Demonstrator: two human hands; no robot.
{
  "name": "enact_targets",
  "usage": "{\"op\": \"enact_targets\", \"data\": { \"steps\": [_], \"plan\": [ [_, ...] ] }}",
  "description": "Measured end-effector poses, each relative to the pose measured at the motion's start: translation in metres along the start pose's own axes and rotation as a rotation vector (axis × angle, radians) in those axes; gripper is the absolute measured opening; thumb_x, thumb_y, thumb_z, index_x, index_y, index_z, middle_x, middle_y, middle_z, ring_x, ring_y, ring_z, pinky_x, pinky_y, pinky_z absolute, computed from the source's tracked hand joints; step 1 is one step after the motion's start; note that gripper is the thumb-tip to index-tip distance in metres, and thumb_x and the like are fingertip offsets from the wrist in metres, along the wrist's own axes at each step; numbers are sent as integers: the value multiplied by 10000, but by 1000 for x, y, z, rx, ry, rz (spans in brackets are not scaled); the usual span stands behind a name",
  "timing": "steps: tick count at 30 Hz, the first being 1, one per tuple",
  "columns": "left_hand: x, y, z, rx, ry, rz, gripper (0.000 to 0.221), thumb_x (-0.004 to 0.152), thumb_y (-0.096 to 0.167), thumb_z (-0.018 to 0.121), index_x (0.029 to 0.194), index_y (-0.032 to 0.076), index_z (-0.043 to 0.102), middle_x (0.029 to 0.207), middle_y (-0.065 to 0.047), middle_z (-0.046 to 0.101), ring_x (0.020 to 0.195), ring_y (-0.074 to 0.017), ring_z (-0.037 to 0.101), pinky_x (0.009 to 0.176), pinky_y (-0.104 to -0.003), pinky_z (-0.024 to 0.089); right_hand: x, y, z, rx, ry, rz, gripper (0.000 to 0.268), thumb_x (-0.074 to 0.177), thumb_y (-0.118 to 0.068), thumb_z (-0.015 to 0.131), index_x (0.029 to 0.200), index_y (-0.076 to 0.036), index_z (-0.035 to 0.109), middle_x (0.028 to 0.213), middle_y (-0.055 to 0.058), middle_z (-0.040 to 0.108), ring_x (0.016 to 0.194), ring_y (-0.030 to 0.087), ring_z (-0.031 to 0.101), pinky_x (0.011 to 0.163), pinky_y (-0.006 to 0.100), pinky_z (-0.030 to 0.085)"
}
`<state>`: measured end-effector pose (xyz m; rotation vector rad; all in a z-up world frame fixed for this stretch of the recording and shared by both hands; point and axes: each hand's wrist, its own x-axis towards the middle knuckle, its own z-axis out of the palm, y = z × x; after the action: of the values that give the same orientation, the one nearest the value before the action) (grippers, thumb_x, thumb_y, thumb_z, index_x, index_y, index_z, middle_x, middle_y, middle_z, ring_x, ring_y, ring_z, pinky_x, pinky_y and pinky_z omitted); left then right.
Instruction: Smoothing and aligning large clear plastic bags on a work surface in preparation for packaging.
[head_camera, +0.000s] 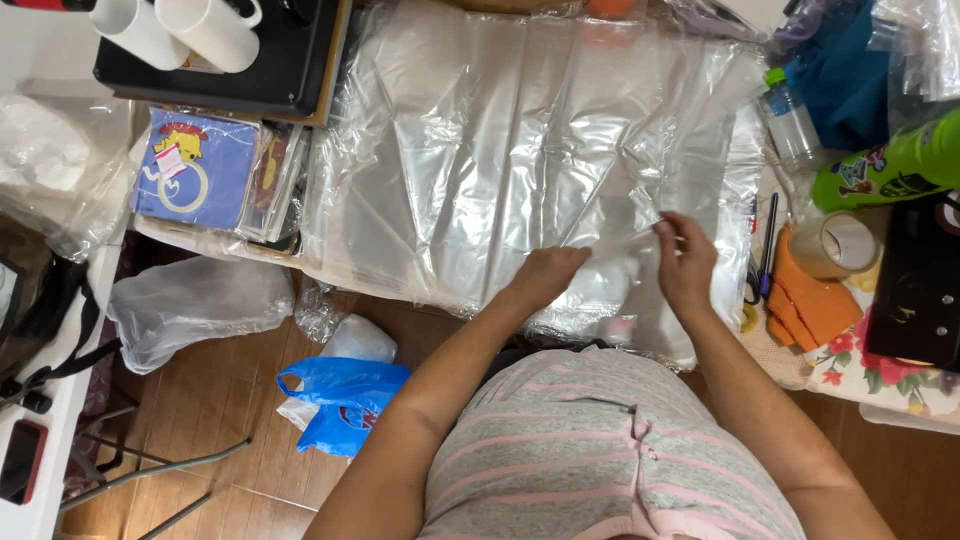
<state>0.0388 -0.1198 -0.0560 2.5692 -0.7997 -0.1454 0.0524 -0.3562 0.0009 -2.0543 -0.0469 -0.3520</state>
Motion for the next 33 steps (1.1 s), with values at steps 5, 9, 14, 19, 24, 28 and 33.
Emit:
{"op": "enact_targets", "data": {
  "steps": [5, 9, 14, 19, 24, 28, 33],
  "plan": [
    [19, 9, -28, -451, 279, -156, 292, 1004, 67, 556, 1245, 172, 681, 1030, -80, 753, 986, -292, 728, 850, -409, 596, 0, -4, -12, 89, 139, 107, 239, 1121, -138, 548, 1301, 19, 535, 1160, 223, 634, 1072, 341, 626, 823, 416, 571],
    [3, -26, -40, -509, 428, -359, 216, 972, 116, 654, 1138, 207, 757, 963, -59, 774, 960, -263, 739, 860, -378, 586, -5, 23, 1, -78, -187, 280, 265, 965, -162, 730, 1210, -65, 697, 1090, 193, 713, 1051, 384, 676, 830, 487, 563],
    [-67, -102, -92, -649, 631, -597, 214, 925, -6, 673, 1121, 40, 746, 975, -214, 752, 911, -331, 731, 797, -417, 588, -19, -19, 8, -446, -625, -22, 549, 786, -280, 821, 1301, -184, 656, 1332, 129, 644, 1299, 389, 553, 1047, 492, 473],
    [-149, -146, -124, -625, 782, -880, 206, 912, -68, 660, 1111, -61, 712, 961, -294, 722, 814, -327, 743, 682, -380, 625, -38, 5, 21, -796, -984, -219, 955, 729, -503, 834, 1534, -234, 395, 1657, 92, 289, 1518, 395, 256, 1172, 569, 337],
    [-208, -215, -87, -657, 918, -1152, 180, 890, -32, 693, 1067, -56, 716, 881, -258, 724, 679, -260, 734, 552, -327, 641, -41, 21, 23, -825, -954, -302, 737, 840, -399, 744, 1503, -250, 459, 1615, 98, 380, 1480, 409, 344, 1124, 543, 420],
    [-216, -234, -54, -771, 1021, -1273, 150, 833, -14, 761, 981, -4, 742, 796, -209, 721, 650, -266, 741, 554, -330, 661, -45, 35, 22, -729, -768, -485, 551, 841, -319, 733, 1370, -245, 599, 1460, 76, 582, 1364, 372, 523, 1030, 454, 518],
    [-190, -204, -59, -83, 1014, -1140, 593, 733, -49, 821, 1271, 23, 582, 1168, -199, 568, 1025, -396, 665, 890, -478, 576, -50, 72, 35, -566, -590, -340, 77, 840, -268, 768, 916, -260, 761, 1273, -77, 693, 1307, 278, 596, 993, 384, 529]
  ]
}}
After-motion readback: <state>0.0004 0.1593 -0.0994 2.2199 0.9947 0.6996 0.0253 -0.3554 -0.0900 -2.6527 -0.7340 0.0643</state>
